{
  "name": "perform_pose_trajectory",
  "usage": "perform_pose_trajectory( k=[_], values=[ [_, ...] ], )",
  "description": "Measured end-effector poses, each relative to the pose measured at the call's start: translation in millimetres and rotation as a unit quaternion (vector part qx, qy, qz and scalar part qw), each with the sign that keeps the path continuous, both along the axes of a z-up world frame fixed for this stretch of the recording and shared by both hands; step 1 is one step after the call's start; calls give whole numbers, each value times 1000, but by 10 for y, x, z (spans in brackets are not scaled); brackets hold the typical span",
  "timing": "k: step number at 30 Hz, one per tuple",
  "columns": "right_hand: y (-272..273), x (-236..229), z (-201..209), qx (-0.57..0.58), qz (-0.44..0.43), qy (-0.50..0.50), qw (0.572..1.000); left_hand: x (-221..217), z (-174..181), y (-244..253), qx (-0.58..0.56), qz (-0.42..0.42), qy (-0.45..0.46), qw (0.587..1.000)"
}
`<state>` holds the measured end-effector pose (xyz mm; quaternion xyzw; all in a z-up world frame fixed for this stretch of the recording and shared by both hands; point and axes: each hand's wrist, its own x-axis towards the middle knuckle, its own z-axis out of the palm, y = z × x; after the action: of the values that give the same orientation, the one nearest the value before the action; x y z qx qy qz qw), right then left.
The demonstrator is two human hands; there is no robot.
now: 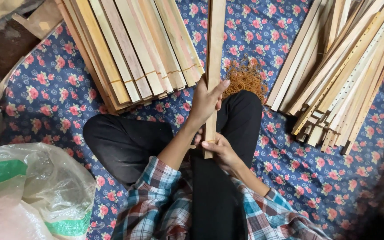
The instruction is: The person sits on a floor mat and sorts long thin wooden slats, picking them up one at a time, aligning them by hand, and adding them to a growing stack beside a pile of similar slats. They occasionally turn a slat over or reposition it before placing it on the stack.
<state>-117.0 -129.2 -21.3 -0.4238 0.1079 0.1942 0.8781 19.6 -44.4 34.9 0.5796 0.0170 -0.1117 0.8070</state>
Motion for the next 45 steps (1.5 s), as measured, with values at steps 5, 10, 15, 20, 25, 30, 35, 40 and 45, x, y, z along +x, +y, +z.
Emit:
perform_pose_trajectory(
  k=[5, 10, 15, 20, 25, 30, 35, 40, 45],
  values=[
    [97, -43, -129, 9, -2, 18, 1000, -78, 131, 36, 36, -15, -22, 999],
    [184, -92, -232, -18, -33, 16, 999, -119, 140, 40, 42, -13, -12, 999],
    [-4, -150, -602, -143, 70, -59, 985, -162, -80, 109, 117, -19, -18, 993],
    [-629, 686, -47, -267, 46, -207, 940, -471, 51, 528, 374, 1, -100, 922],
    [-1159, 1305, 486, -225, -102, -232, 941, -830, -228, 1016, 572, 61, -215, 789],
    [-1345, 1561, 521, -113, -216, -167, 955, -1086, -605, 1499, 712, 165, -344, 589],
    [-1147, 1519, 361, -173, -191, -156, 954, -1233, -630, 1714, 728, 124, -296, 606],
    [-1033, 1519, 159, -181, -180, -118, 960, -1118, -473, 1491, 756, 62, -203, 619],
    [-1030, 1496, -122, -140, -200, -78, 967, -374, -233, 561, 538, 4, -279, 795]
  ],
)
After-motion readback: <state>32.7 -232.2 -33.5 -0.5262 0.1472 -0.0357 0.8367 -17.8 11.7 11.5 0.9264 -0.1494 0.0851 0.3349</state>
